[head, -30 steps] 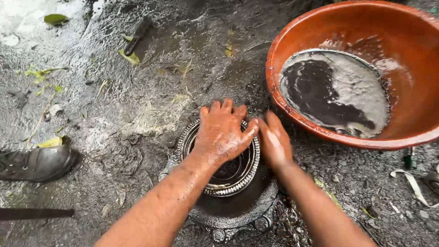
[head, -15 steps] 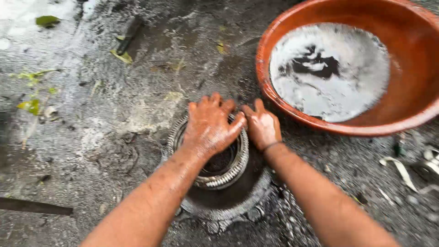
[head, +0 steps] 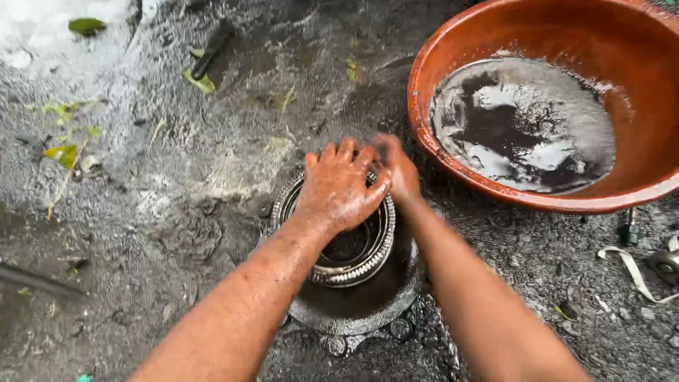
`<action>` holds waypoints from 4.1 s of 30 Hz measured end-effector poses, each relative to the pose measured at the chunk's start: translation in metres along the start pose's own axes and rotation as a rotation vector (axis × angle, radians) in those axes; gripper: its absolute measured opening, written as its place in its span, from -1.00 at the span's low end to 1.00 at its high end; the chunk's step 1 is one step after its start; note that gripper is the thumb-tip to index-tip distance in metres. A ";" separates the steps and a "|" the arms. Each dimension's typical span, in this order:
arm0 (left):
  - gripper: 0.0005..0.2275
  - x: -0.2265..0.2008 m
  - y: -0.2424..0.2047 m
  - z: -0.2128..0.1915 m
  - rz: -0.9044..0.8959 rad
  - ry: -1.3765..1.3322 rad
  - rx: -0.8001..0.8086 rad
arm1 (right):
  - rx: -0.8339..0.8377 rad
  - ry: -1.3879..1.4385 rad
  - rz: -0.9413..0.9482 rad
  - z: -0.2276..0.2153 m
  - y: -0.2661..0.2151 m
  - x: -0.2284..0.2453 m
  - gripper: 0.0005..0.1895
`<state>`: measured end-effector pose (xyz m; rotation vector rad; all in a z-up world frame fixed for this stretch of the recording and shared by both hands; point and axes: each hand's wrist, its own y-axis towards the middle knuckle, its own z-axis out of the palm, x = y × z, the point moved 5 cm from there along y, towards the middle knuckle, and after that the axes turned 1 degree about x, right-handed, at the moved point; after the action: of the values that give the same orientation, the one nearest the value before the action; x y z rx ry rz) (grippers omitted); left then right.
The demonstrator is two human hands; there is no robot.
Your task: Cleaning a vehicle wheel hub and internal gears using a cloth and solvent in a basin.
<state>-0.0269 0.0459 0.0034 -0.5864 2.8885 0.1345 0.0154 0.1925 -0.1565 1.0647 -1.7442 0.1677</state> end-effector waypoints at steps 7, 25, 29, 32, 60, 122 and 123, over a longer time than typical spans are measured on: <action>-0.47 0.000 -0.001 0.002 0.075 -0.002 -0.123 | 0.400 -0.197 -0.333 0.004 0.029 -0.007 -0.52; -0.51 -0.007 -0.002 -0.006 -0.065 -0.022 0.080 | -0.009 -0.673 0.228 -0.094 -0.128 0.101 -0.56; -0.47 -0.001 -0.001 -0.001 -0.061 -0.035 0.080 | -0.195 -0.738 -0.004 -0.086 -0.113 0.094 -0.54; -0.46 -0.003 0.000 0.003 -0.050 -0.039 0.098 | -0.146 -0.661 0.075 -0.093 -0.113 0.093 -0.57; -0.40 -0.002 0.002 0.005 -0.087 -0.038 0.100 | 0.050 -0.666 0.413 -0.125 -0.176 0.091 -0.55; -0.43 0.004 0.013 0.022 -0.101 0.003 0.053 | -0.268 -0.018 0.664 -0.058 -0.261 0.144 -0.65; -0.42 0.005 0.014 0.024 -0.104 0.016 0.065 | -0.342 0.437 0.944 -0.054 -0.259 0.137 -0.65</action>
<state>-0.0323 0.0597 -0.0206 -0.7262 2.8579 0.0206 0.2299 -0.0096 -0.1134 -0.1055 -1.6540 0.6095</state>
